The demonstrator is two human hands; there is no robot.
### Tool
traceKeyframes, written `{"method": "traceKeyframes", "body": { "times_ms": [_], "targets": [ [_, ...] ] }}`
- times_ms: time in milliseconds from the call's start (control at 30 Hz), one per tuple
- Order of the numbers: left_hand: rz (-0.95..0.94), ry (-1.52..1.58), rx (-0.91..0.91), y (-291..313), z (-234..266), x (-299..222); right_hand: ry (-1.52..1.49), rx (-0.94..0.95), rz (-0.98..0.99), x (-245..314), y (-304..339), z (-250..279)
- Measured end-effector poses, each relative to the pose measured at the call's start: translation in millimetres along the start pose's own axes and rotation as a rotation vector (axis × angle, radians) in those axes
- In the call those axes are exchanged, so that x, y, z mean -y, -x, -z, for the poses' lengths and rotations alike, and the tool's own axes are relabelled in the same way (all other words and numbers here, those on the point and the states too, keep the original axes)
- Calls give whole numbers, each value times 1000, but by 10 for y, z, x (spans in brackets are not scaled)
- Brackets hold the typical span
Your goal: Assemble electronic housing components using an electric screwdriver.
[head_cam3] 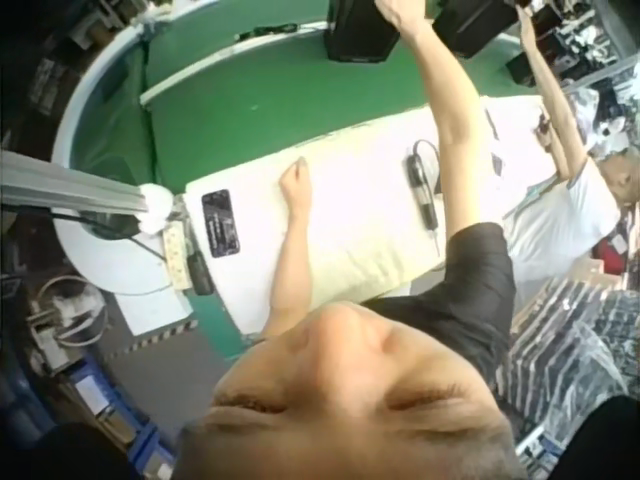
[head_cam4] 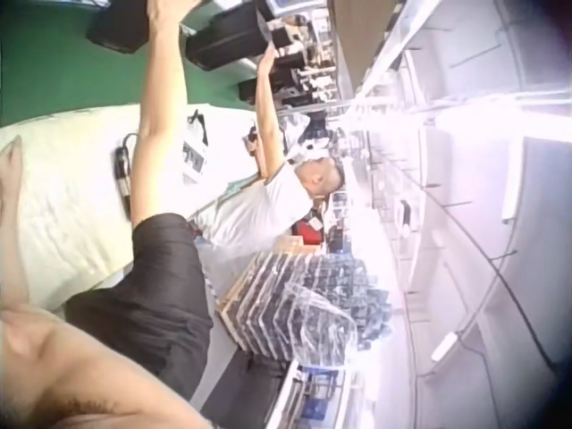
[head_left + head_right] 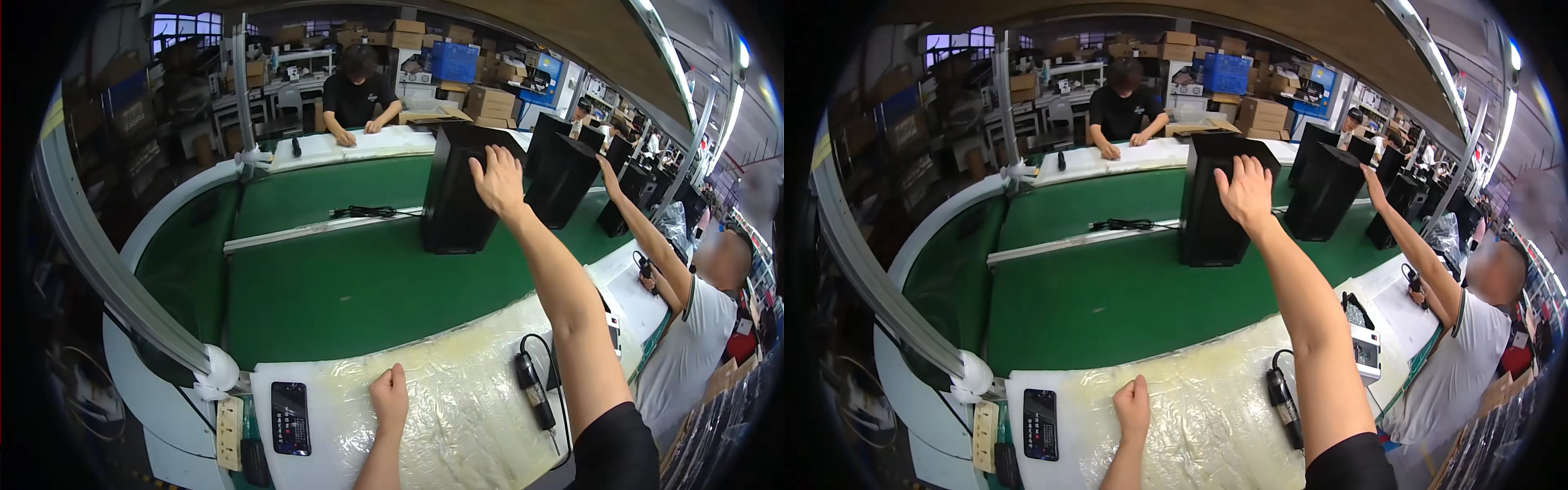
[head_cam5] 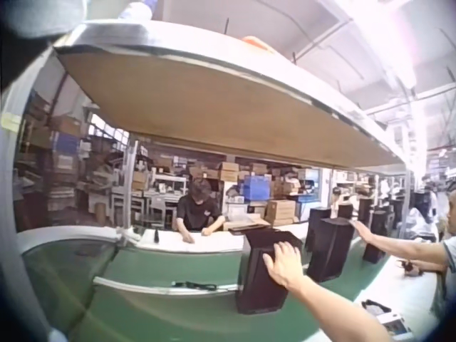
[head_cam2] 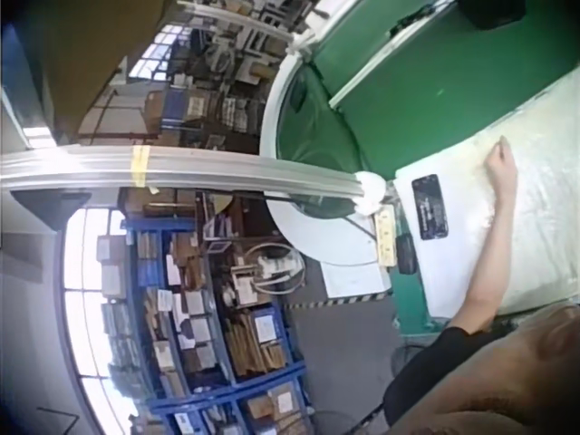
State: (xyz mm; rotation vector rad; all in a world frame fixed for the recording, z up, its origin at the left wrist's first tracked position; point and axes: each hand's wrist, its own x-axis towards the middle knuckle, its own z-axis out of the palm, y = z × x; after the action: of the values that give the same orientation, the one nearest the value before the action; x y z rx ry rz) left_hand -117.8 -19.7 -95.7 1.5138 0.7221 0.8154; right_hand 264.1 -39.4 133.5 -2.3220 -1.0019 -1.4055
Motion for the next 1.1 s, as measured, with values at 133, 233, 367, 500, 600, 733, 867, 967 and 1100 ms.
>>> {"method": "traceKeyframes", "body": {
  "times_ms": [133,233,367,500,600,733,867,967,1100],
  "targets": [
    [16,1,-15,-19,51,57,-17,36,88,116,172,679],
    [40,43,12,-10,-41,113,-78,-63,231,-311,208,879],
    [91,102,10,-26,-69,218,-120,125,108,-327,213,1150],
    [112,146,-23,-84,-35,289,-286,577,248,-89,499,1402],
    [101,206,-3,4,-68,139,-256,616,329,350,1204,1679],
    [116,383,-7,44,-28,12,-404,520,300,892,1856,2052],
    [-37,735,-185,-166,172,309,-516,601,281,1463,2292,2618],
    [108,921,-95,-134,341,260,-835,669,168,1372,2491,3052],
    [-209,167,-448,449,699,-209,-879,184,-511,869,2769,3182]
  ]
}}
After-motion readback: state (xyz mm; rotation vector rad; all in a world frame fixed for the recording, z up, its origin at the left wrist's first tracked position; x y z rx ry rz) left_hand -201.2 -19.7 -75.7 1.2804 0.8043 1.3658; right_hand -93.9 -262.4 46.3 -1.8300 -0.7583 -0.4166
